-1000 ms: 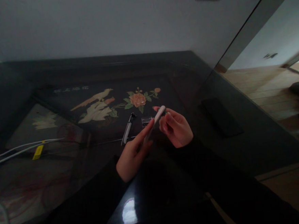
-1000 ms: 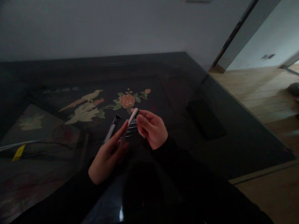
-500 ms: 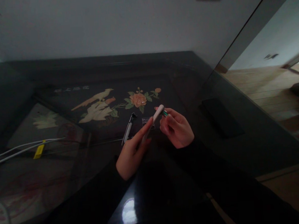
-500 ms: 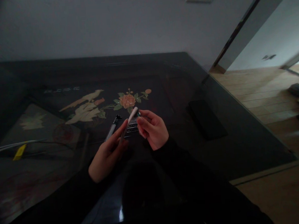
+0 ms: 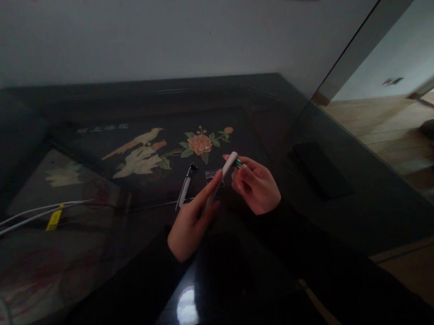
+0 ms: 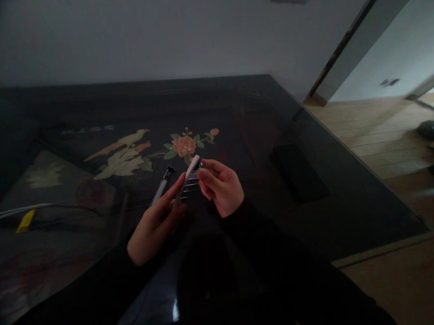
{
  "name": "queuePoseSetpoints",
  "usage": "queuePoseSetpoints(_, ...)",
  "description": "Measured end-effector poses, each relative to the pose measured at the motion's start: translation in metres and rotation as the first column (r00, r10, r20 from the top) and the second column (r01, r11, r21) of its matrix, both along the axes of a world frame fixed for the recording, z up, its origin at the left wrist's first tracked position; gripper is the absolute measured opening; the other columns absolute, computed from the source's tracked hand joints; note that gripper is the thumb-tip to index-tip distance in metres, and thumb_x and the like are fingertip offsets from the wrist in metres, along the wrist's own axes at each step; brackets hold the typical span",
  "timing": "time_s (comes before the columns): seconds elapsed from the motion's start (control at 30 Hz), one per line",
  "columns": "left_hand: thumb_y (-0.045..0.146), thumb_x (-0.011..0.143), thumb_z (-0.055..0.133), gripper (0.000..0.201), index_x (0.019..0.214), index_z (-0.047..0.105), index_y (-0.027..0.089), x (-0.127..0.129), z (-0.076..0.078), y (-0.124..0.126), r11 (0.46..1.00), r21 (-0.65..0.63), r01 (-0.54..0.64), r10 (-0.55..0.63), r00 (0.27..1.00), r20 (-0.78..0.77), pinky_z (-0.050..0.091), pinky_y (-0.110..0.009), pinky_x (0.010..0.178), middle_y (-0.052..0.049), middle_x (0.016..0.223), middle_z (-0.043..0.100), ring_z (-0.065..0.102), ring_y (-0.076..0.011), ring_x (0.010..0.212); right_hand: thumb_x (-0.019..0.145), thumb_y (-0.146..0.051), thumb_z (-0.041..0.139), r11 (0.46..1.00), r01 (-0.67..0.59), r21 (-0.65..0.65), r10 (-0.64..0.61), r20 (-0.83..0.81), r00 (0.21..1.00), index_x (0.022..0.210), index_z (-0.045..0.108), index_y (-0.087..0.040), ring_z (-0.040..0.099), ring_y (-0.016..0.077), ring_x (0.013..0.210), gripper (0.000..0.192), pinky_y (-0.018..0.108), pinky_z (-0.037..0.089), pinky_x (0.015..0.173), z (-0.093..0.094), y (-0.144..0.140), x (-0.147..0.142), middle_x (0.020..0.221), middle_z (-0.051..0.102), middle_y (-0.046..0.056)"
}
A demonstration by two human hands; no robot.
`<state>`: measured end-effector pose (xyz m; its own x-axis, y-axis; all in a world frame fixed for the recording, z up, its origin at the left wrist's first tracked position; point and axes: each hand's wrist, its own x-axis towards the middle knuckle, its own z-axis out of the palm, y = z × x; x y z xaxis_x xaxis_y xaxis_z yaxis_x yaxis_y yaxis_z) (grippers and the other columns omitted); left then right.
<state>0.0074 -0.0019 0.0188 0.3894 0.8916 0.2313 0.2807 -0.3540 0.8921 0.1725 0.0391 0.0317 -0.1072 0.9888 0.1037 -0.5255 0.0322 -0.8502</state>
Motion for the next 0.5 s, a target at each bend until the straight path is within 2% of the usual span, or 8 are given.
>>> queuePoseSetpoints(0.13,0.022,0.094,0.045,0.056,0.149,0.031,0.023,0.0001,0.0009,-0.0027,0.996,-0.080,0.029,-0.028,0.999,0.016,0.056,-0.032,0.077,-0.008,0.110,0.069,0.066,-0.0157,0.075,0.064,-0.046,0.081,1.000,0.002,-0.026,-0.002,0.004,1.000,0.092,0.068,-0.017,0.034,0.0040,0.035,0.043,0.023,0.019,0.037,0.0002,0.0008,0.0005,0.043,0.050,-0.010)
queuePoseSetpoints(0.33,0.022,0.093,0.047,0.053,0.146,0.038,0.021,0.0005,0.0010,-0.0036,0.998,-0.032,0.045,-0.044,0.999,0.032,0.052,-0.036,0.089,-0.006,0.107,0.071,0.066,-0.0199,0.093,0.064,-0.046,0.081,0.998,0.007,-0.060,-0.008,-0.011,1.000,0.094,0.068,-0.016,0.037,0.0041,0.037,0.044,0.022,0.022,0.037,-0.0011,0.0008,0.0004,0.046,0.052,-0.009)
queuePoseSetpoints(0.5,0.019,0.094,0.046,0.054,0.147,0.036,0.022,0.0003,0.0025,-0.0021,0.998,-0.055,-0.008,0.008,1.000,-0.003,0.054,-0.030,0.080,-0.006,0.115,0.069,0.067,-0.0151,0.080,0.065,-0.047,0.080,1.000,-0.008,-0.020,0.008,-0.021,1.000,0.094,0.067,-0.016,0.034,0.0044,0.036,0.045,0.023,0.020,0.037,-0.0007,0.0003,-0.0004,0.043,0.050,-0.010)
